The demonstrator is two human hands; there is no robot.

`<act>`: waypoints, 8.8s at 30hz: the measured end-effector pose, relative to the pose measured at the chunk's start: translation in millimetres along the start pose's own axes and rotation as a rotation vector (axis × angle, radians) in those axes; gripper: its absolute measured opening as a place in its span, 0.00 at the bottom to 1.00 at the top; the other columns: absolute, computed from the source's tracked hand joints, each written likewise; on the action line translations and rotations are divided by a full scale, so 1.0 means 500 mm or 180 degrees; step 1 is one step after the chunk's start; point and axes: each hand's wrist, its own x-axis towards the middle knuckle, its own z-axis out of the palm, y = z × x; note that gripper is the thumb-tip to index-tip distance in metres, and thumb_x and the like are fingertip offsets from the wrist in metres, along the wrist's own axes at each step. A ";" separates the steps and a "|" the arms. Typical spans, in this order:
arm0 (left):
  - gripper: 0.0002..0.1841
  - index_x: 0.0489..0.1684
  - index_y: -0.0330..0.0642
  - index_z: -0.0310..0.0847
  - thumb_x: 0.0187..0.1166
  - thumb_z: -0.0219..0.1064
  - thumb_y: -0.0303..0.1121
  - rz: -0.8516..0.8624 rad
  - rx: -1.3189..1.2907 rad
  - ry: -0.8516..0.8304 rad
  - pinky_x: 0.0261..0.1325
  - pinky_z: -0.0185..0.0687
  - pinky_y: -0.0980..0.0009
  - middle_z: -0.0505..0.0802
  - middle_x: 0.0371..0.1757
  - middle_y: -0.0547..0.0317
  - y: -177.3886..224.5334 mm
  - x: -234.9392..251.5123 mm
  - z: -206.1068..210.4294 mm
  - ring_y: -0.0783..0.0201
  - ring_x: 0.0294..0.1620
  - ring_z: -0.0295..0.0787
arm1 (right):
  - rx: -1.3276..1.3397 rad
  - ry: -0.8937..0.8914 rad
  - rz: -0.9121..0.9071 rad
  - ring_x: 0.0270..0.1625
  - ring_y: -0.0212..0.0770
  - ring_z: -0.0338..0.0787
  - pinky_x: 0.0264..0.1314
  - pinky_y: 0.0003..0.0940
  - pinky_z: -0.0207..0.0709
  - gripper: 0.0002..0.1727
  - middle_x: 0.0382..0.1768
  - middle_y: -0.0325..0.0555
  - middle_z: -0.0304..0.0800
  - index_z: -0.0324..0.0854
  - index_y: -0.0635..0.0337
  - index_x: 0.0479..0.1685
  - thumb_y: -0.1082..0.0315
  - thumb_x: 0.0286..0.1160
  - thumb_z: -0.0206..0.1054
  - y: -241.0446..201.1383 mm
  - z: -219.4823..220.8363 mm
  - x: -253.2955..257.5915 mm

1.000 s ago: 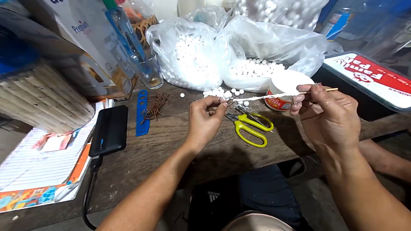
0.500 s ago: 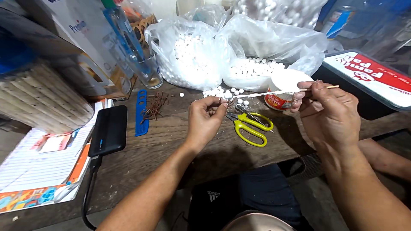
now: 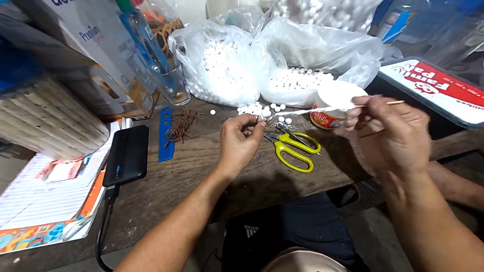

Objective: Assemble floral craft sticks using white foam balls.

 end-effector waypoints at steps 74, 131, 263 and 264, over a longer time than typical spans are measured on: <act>0.02 0.35 0.33 0.86 0.76 0.68 0.22 0.0104 0.0537 0.0306 0.27 0.74 0.86 0.89 0.30 0.59 -0.018 0.005 -0.010 0.81 0.23 0.78 | 0.0677 -0.1117 0.1575 0.35 0.29 0.92 0.45 0.24 0.89 0.14 0.36 0.39 0.93 0.88 0.66 0.50 0.85 0.78 0.58 0.104 0.150 0.103; 0.05 0.31 0.33 0.88 0.74 0.68 0.22 0.0663 0.1370 0.0381 0.34 0.74 0.80 0.87 0.31 0.51 -0.021 0.001 0.000 0.70 0.30 0.81 | -0.0701 -0.1417 -0.0305 0.41 0.24 0.91 0.50 0.19 0.87 0.09 0.43 0.43 0.93 0.89 0.70 0.45 0.81 0.66 0.73 0.116 0.157 0.077; 0.02 0.33 0.31 0.88 0.73 0.71 0.20 0.0365 0.0202 0.0039 0.34 0.77 0.88 0.86 0.37 0.56 0.000 -0.001 0.020 0.80 0.31 0.81 | 0.0455 0.0647 0.0588 0.29 0.26 0.90 0.37 0.19 0.87 0.21 0.29 0.32 0.92 0.86 0.56 0.40 0.72 0.91 0.44 0.026 -0.004 0.001; 0.02 0.33 0.31 0.88 0.73 0.71 0.20 0.0380 0.0222 0.0037 0.34 0.77 0.88 0.87 0.38 0.56 -0.001 -0.001 0.020 0.80 0.32 0.81 | 0.0452 0.0657 0.0596 0.29 0.26 0.90 0.37 0.20 0.87 0.21 0.29 0.32 0.92 0.86 0.56 0.40 0.73 0.91 0.44 0.027 -0.004 0.001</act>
